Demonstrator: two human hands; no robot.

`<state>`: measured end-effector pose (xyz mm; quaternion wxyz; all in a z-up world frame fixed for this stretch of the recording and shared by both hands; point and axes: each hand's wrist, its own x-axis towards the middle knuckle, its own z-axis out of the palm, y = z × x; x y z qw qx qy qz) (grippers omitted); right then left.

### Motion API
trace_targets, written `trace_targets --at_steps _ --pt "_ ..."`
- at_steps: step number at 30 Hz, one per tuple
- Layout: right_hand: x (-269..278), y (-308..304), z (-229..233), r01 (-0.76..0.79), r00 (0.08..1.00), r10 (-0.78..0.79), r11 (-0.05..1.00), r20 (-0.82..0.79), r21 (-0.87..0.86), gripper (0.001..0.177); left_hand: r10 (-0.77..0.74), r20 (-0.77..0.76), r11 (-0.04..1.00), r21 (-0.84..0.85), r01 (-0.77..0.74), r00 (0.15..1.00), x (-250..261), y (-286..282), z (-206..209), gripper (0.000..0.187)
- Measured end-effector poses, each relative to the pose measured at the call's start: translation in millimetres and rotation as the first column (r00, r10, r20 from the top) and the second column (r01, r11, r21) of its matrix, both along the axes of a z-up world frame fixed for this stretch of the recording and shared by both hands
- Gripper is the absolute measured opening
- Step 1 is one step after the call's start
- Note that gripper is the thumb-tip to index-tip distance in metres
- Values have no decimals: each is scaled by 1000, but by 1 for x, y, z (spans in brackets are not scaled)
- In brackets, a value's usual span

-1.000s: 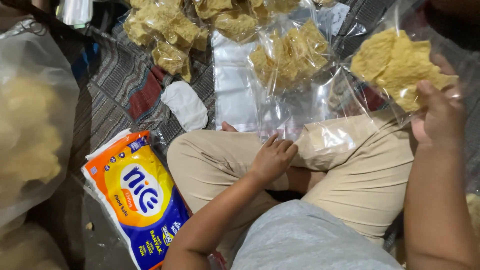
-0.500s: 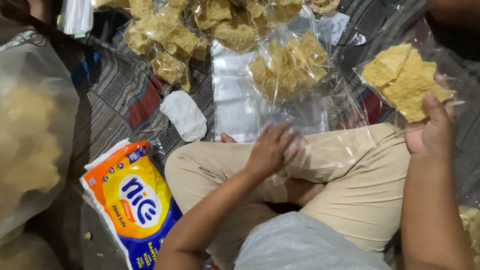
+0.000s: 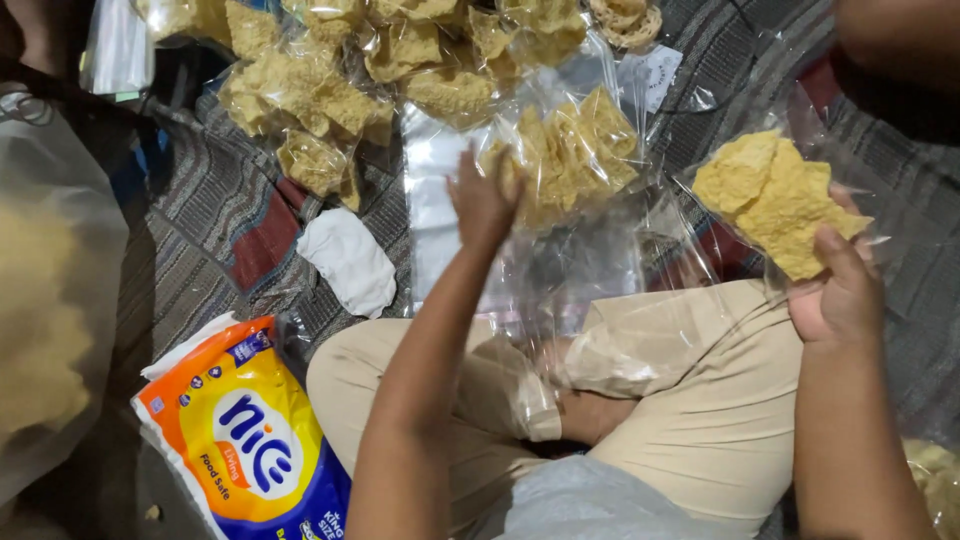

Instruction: Packaging thin, crispy snacks into clear plastic bags while sitting on the floor.

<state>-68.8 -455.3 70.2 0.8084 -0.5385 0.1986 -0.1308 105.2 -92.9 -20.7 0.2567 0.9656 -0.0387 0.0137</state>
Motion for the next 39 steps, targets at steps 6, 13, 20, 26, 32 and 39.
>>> trace_targets --at_steps 6,13,20,26,32,39 --pt "0 5 6 23 1000 -22 996 -6 88 58 397 38 918 -11 -397 917 45 137 -51 45" --pt "-1 2 2 -27 999 28 999 -41 24 62 413 -205 903 -30 -428 887 25 211 -53 26" --pt "-3 5 7 10 998 -4 996 -65 89 60 320 -24 879 -366 -307 947 82 136 -113 24" --pt "-2 -2 -2 -10 996 17 996 -83 89 60 403 -472 175 -801 -572 784 134 146 -190 38" --pt "0 -9 -9 -55 996 65 986 -58 156 61 435 -644 -188 -748 -637 629 136 178 -215 48" --pt "1 -9 -12 -29 996 39 993 -82 118 61 570 -650 -274 -726 -631 502 121 159 -72 14"
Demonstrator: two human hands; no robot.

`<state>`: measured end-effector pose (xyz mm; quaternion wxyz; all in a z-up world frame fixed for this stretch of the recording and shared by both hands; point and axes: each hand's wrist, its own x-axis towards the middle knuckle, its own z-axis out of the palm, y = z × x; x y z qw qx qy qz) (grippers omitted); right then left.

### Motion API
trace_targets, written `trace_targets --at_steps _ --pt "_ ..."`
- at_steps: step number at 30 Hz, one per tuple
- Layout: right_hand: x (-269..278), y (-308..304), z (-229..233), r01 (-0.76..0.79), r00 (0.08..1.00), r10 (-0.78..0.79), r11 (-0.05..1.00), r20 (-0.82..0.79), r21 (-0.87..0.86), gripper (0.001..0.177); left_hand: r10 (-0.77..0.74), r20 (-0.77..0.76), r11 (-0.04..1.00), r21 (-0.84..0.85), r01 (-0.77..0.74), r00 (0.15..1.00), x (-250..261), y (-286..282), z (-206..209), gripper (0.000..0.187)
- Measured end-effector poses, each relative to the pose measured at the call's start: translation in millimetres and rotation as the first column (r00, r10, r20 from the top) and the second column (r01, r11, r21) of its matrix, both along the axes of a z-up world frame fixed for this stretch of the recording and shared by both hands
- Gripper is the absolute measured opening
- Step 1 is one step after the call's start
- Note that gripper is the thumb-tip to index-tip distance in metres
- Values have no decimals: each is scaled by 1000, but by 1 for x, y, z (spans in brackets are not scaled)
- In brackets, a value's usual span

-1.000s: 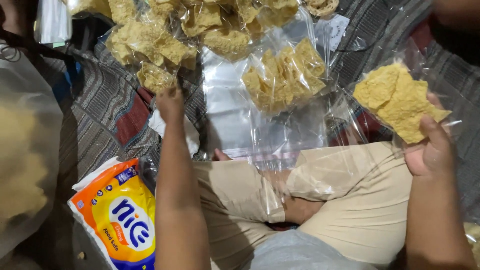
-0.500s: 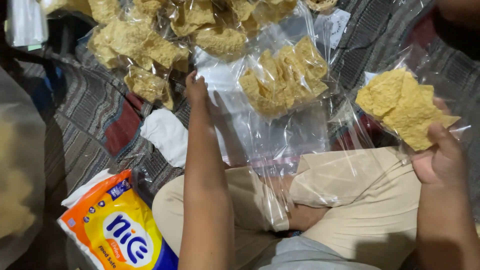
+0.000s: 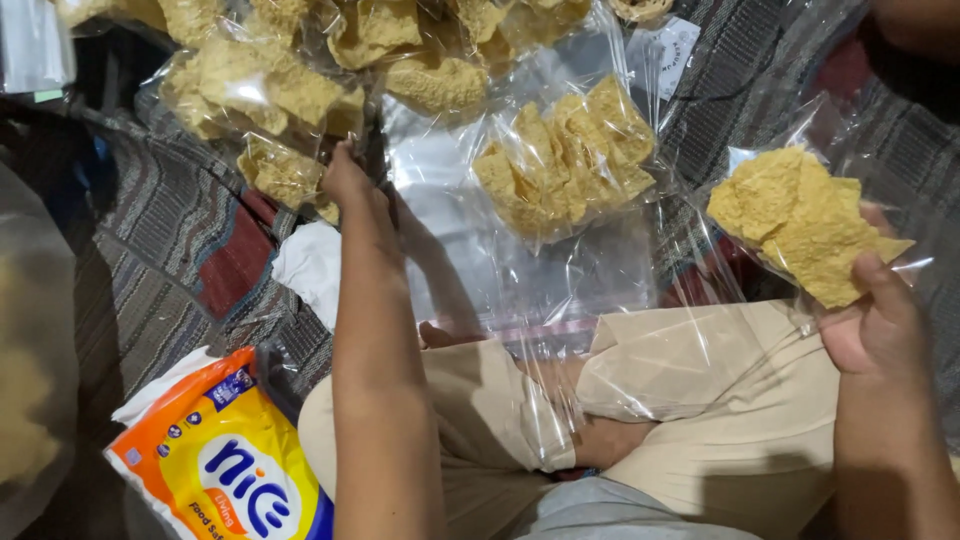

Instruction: Packaging thin, crispy snacks into clear plastic bags while sitting on the floor.

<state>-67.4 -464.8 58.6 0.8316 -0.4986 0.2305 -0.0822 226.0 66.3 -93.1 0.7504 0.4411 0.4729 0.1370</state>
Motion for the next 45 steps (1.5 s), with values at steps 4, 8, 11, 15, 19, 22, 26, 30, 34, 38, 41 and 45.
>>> trace_targets --at_steps 4,8,11,15,19,22,26,30,34,38,41,45 --pt "-1 8 10 35 999 -36 999 -13 -37 61 -139 -268 939 270 213 953 -8 27 39 21" --pt "-3 10 10 -42 998 44 998 49 -55 60 -390 -623 422 533 733 678 -14 73 -4 30" --pt "-5 6 6 -4 1000 6 998 21 -70 61 -473 -836 -26 329 944 278 -30 39 53 27" --pt "-4 5 8 1 999 0 1000 37 -22 63 -775 -553 139 325 935 307 11 5 -22 27" --pt "-2 4 6 6 1000 -7 1000 18 28 63 -695 -264 578 348 738 669 38 -38 -51 41" --pt "0 2 5 10 1000 -10 1000 -6 22 63 -478 -141 826 263 498 867 32 -59 -9 65" --pt "5 0 1 -23 1000 23 1000 -7 -1 62 39 198 993 -113 -17 979 12 -50 50 49" --pt "5 7 10 -2 999 0 999 -46 -36 61 194 93 963 -208 -171 977 10 -27 77 63" --pt "3 5 6 -32 999 31 999 -20 -41 57 141 55 986 -99 -135 988 8 -5 71 54" --pt "3 10 10 1 999 -4 997 -39 -78 61 -25 78 971 240 6 997 2 -3 75 28" --pt "0 5 6 -55 996 56 998 65 -19 65 -182 424 961 269 69 887 -6 10 57 8" --pt "-1 8 5 -1 997 2 1000 82 -19 62 -397 422 913 274 303 815 -121 -30 167 49"
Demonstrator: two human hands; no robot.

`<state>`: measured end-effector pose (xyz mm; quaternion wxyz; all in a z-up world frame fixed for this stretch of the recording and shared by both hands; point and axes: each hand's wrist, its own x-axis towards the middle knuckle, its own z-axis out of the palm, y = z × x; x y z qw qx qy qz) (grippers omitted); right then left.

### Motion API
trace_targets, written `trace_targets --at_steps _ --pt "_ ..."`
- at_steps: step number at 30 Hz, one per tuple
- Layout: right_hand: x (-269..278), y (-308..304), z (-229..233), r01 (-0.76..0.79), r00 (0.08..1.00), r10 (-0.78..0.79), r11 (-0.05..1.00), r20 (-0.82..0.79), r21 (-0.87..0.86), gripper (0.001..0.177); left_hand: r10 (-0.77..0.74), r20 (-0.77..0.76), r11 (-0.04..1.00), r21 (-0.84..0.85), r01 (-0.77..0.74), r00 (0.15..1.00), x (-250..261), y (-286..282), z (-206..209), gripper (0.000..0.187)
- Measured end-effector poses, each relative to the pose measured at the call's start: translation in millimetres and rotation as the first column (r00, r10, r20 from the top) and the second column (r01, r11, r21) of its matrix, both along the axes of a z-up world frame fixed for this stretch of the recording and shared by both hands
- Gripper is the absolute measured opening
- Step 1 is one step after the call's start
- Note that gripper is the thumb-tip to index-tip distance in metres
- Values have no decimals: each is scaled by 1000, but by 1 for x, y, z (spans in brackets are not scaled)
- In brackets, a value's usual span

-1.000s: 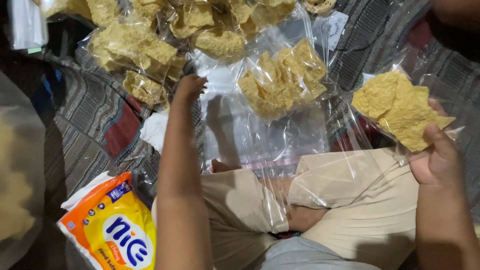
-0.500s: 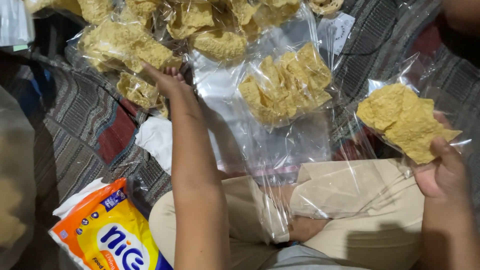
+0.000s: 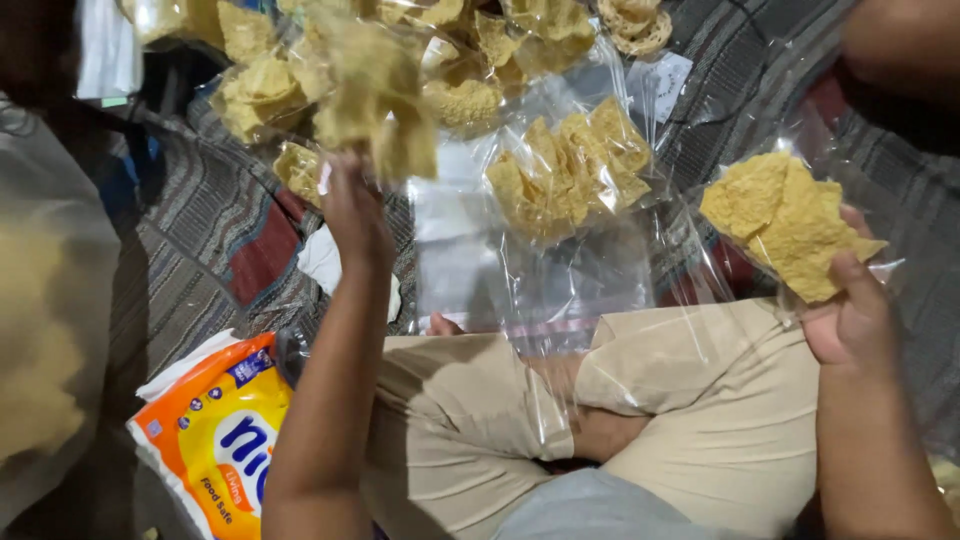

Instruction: Packaging thin, crispy snacks into clear plastic bags while sitting on the floor.

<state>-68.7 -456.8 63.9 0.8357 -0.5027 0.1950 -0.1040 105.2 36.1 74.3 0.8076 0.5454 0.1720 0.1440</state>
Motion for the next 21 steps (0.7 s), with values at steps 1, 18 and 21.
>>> trace_targets --at_steps 1,18,21 --pt "0 -1 -1 -13 1000 14 1000 10 -15 65 -68 89 996 -57 73 994 -27 -5 11 28" --pt "-40 124 43 -469 882 425 833 201 294 70 -386 -132 916 -173 362 913 -243 -39 -2 21" --pt "-47 124 16 -704 707 705 691 61 165 54 -398 -124 916 -106 386 909 -239 -41 7 22"
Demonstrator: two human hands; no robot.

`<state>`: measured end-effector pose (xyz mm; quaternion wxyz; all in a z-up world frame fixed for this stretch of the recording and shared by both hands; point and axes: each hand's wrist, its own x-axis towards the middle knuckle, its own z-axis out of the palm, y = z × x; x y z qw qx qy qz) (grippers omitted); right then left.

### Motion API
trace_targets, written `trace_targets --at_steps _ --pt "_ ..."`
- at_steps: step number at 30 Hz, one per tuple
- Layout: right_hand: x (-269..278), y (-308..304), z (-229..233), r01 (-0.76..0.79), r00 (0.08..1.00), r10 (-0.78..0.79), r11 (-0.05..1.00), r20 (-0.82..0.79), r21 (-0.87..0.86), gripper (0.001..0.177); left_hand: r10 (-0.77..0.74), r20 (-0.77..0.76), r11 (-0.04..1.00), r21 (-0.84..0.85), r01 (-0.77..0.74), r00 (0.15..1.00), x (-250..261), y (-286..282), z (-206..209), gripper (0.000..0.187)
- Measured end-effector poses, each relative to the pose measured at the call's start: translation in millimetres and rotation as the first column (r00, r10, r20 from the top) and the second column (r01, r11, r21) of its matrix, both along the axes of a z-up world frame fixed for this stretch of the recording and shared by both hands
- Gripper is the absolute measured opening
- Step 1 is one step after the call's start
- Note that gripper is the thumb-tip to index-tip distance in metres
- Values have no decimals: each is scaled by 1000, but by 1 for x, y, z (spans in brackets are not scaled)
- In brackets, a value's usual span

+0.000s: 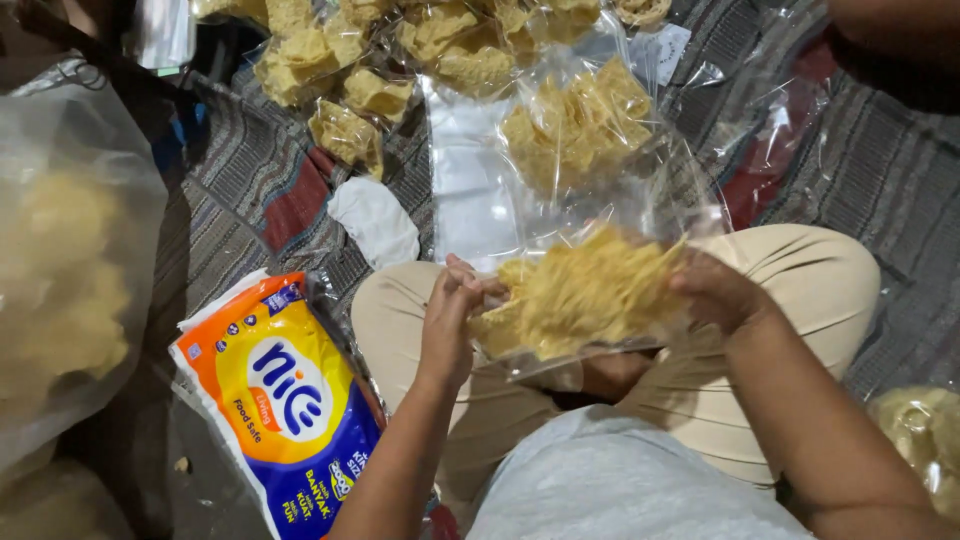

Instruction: Packaging thin, crispy snacks into clear plastic bags while sitting on the floor.

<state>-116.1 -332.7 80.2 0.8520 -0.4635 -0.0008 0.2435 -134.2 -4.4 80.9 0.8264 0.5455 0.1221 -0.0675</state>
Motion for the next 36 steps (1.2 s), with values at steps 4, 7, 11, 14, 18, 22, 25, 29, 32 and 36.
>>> trace_targets --at_steps 4,7,11,14,18,22,25,29,32,36 --pt "-9 -30 -104 -68 995 62 995 -72 -76 53 -32 -49 999 -42 30 998 -1 -7 10 31" --pt "-17 -14 -66 -65 993 57 995 -107 -71 43 -161 -63 987 -36 159 985 -8 -14 21 60" --pt "-22 -46 -119 58 982 -68 996 -175 -62 51 -373 15 926 -55 374 928 -20 -14 1 91" --pt "-16 -45 -114 60 987 -59 998 -150 4 52 -339 24 938 -65 340 940 -13 -23 -35 80" --pt "-9 -79 -81 125 992 -128 987 -18 -104 27 -360 51 926 -107 363 932 20 -28 -17 92" --pt "19 -191 -141 360 932 -358 933 45 -23 19 -111 -105 957 256 134 988 95 -25 -52 72" --pt "38 -161 -53 509 851 -514 858 105 71 37 23 -179 942 332 38 984 155 -21 -98 70" --pt "31 -99 22 642 764 -644 765 49 48 76 111 -349 894 444 59 931 222 -30 -145 96" --pt "44 -96 20 584 804 -595 793 17 174 76 -26 -440 946 279 165 897 248 -47 -195 109" --pt "51 -101 8 662 749 -661 750 50 3 54 -132 -377 975 117 188 917 258 -74 -204 75"
